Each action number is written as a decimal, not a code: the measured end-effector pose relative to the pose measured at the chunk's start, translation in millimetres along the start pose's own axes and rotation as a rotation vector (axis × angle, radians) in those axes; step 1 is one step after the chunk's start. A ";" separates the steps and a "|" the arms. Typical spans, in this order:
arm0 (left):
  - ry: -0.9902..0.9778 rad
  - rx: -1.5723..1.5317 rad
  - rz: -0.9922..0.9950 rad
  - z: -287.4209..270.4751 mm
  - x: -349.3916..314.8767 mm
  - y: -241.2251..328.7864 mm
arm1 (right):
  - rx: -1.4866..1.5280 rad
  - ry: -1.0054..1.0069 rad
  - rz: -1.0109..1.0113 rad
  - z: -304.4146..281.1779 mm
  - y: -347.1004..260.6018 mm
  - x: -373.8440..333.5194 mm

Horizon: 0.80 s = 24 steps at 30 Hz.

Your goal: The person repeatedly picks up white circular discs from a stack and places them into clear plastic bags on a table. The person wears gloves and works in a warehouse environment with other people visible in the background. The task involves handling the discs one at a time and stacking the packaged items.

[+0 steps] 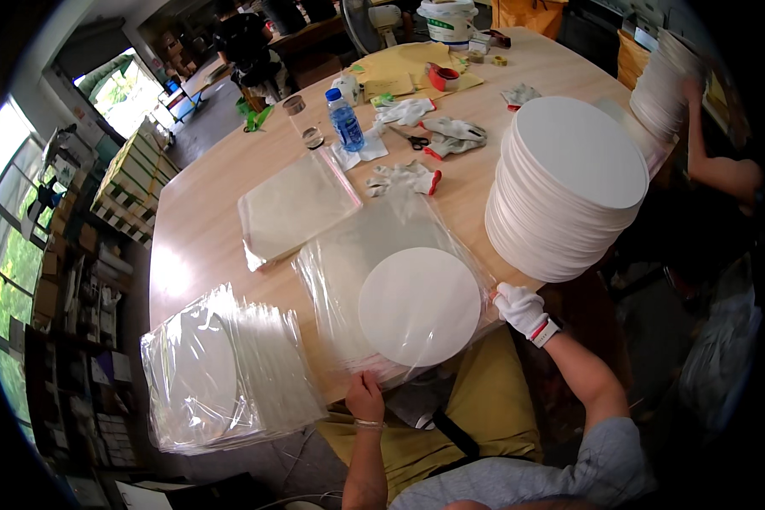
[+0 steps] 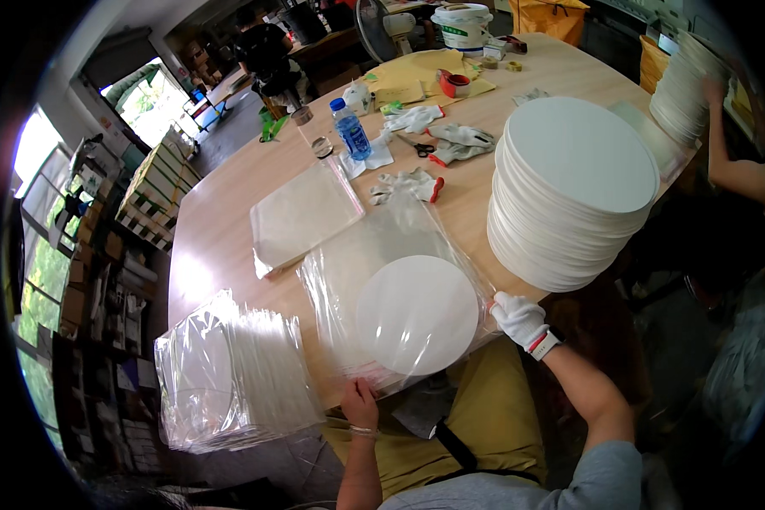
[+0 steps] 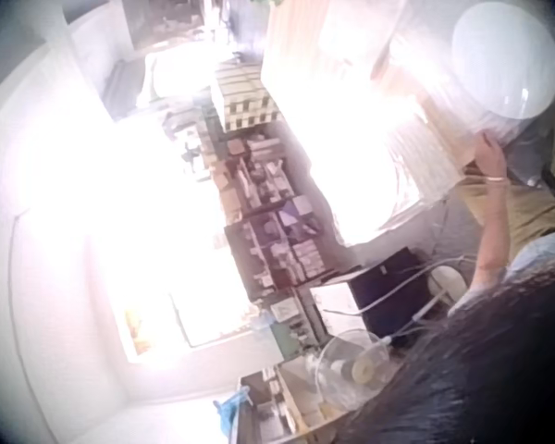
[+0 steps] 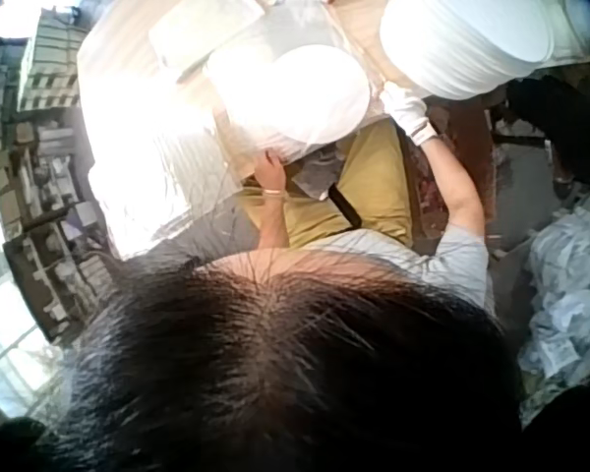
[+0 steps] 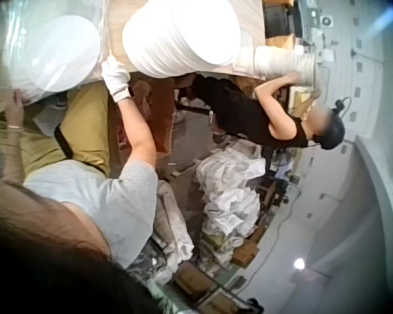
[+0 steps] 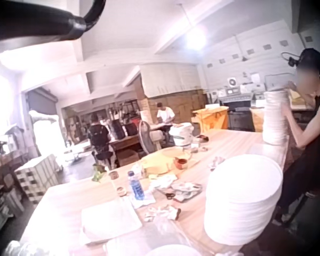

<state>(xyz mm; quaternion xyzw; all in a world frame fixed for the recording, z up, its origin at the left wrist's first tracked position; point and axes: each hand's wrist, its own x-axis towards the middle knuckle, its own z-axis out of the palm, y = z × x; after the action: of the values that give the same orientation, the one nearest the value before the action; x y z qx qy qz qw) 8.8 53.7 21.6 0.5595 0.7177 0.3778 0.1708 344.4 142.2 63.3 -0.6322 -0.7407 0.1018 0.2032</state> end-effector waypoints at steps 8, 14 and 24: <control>0.059 0.312 0.091 -1.2 6.3 6.7 | -0.340 0.124 -0.242 21.3 11.1 2.3; -0.189 0.431 -0.081 -10.1 19.2 17.5 | -0.484 0.063 -0.196 16.5 -3.5 0.8; -0.360 0.472 0.448 8.1 18.7 36.7 | -0.265 -0.098 0.213 11.3 -12.7 10.2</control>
<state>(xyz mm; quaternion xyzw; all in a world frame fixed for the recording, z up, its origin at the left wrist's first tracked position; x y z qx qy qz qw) 33.1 77.2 46.5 0.7843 0.6031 0.1256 0.0735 326.9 151.1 60.2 -0.7225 -0.6857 0.0547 0.0697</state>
